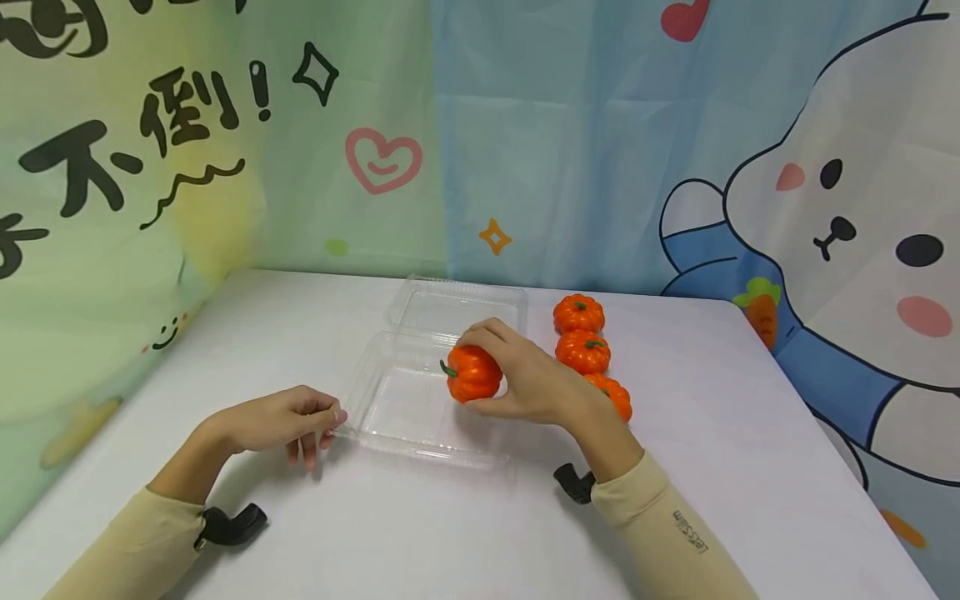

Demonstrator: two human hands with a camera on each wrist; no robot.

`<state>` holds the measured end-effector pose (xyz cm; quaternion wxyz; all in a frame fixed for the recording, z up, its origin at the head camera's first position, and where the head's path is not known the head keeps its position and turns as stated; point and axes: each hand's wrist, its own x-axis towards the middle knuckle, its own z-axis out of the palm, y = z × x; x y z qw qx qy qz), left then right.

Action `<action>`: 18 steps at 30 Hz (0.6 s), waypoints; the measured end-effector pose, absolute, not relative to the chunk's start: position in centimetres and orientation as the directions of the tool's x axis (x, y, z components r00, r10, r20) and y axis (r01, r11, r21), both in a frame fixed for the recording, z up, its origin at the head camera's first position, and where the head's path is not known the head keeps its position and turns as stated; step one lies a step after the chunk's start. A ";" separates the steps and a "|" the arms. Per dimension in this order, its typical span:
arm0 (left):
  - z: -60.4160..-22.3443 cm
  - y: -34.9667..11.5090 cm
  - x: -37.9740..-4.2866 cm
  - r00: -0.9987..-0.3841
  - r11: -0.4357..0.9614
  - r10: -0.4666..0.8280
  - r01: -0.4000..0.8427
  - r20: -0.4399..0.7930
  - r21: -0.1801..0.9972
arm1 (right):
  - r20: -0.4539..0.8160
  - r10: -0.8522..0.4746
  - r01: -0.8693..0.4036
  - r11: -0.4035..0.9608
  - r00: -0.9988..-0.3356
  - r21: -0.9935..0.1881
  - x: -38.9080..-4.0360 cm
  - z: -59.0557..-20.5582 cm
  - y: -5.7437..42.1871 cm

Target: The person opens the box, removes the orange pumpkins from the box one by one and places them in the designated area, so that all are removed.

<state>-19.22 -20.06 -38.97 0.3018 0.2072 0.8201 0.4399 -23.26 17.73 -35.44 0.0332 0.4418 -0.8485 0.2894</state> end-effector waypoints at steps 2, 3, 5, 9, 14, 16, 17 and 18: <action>-39.0 -20.1 -19.2 -0.732 0.528 0.605 0.074 -0.314 0.846 | 0.323 -0.721 -0.767 0.448 -0.614 -0.458 -23.2 -35.4 18.2; -39.0 -20.1 -19.2 -0.732 0.528 0.605 0.074 -0.314 0.846 | 0.330 -0.716 -0.767 0.449 -0.616 -0.457 -23.2 -35.4 18.4; -39.0 -20.1 -19.2 -0.733 0.527 0.604 0.073 -0.313 0.846 | 0.336 -0.707 -0.763 0.452 -0.622 -0.461 -23.1 -35.2 18.7; -39.0 -20.1 -19.1 -0.735 0.525 0.602 0.070 -0.312 0.848 | 0.342 -0.699 -0.759 0.457 -0.629 -0.463 -23.0 -35.0 19.2; -39.1 -20.1 -19.0 -0.734 0.519 0.604 0.068 -0.309 0.852 | 0.368 -0.696 -0.775 0.454 -0.617 -0.440 -22.8 -34.8 19.7; -39.1 -20.0 -19.0 -0.734 0.518 0.605 0.070 -0.308 0.852 | 0.384 -0.692 -0.782 0.453 -0.611 -0.427 -22.7 -34.7 20.0; -39.1 -20.0 -19.1 -0.733 0.519 0.607 0.072 -0.307 0.852 | 0.390 -0.691 -0.785 0.453 -0.608 -0.423 -22.6 -34.8 20.2; -39.1 -20.0 -19.1 -0.732 0.519 0.608 0.074 -0.307 0.852 | 0.388 -0.686 -0.781 0.462 -0.615 -0.420 -22.5 -34.8 20.4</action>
